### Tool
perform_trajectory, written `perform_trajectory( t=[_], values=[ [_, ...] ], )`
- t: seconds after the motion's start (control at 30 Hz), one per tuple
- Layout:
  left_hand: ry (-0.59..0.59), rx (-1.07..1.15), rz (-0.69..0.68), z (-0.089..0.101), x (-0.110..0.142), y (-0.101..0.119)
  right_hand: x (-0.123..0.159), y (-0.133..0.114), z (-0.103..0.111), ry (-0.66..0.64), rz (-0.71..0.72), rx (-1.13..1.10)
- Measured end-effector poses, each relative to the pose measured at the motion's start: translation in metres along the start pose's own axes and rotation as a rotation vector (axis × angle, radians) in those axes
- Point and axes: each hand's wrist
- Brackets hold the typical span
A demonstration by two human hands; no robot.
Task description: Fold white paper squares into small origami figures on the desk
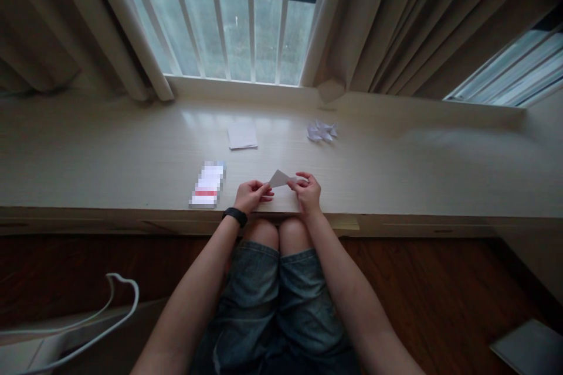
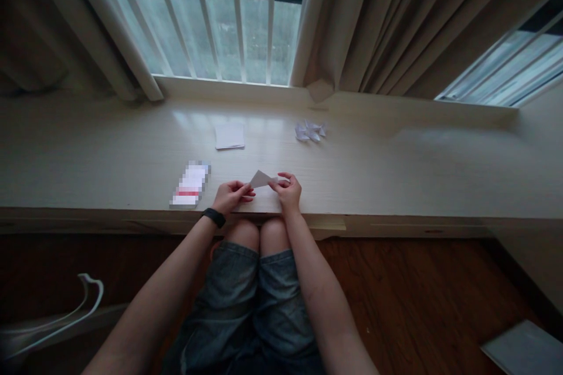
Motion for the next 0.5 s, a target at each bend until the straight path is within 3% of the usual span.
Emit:
perform_trajectory(
  t=[0.17, 0.23, 0.37, 0.43, 0.5],
  values=[
    [0.043, 0.105, -0.004, 0.004, -0.004, -0.003, -0.007, 0.0, 0.011, 0.195, -0.025, -0.142],
    [0.057, 0.158, 0.002, 0.004, -0.005, -0.003, -0.005, -0.003, 0.011, 0.103, -0.008, -0.121],
    [0.043, 0.147, 0.005, 0.003, -0.004, -0.001, 0.004, -0.009, -0.001, -0.284, 0.02, 0.102],
    [0.028, 0.097, 0.001, 0.001, -0.002, -0.001, 0.007, -0.012, -0.008, -0.334, 0.037, 0.228],
    [0.015, 0.048, -0.009, -0.001, -0.001, 0.0, 0.008, -0.013, -0.013, -0.285, 0.061, 0.278]
  ],
)
Point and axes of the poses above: each hand's wrist, its own x-axis away from the middle knuckle, its own z-axis out of the back of the hand, y = z × x, and after that the axes turned 4 degrees about x, right-handed
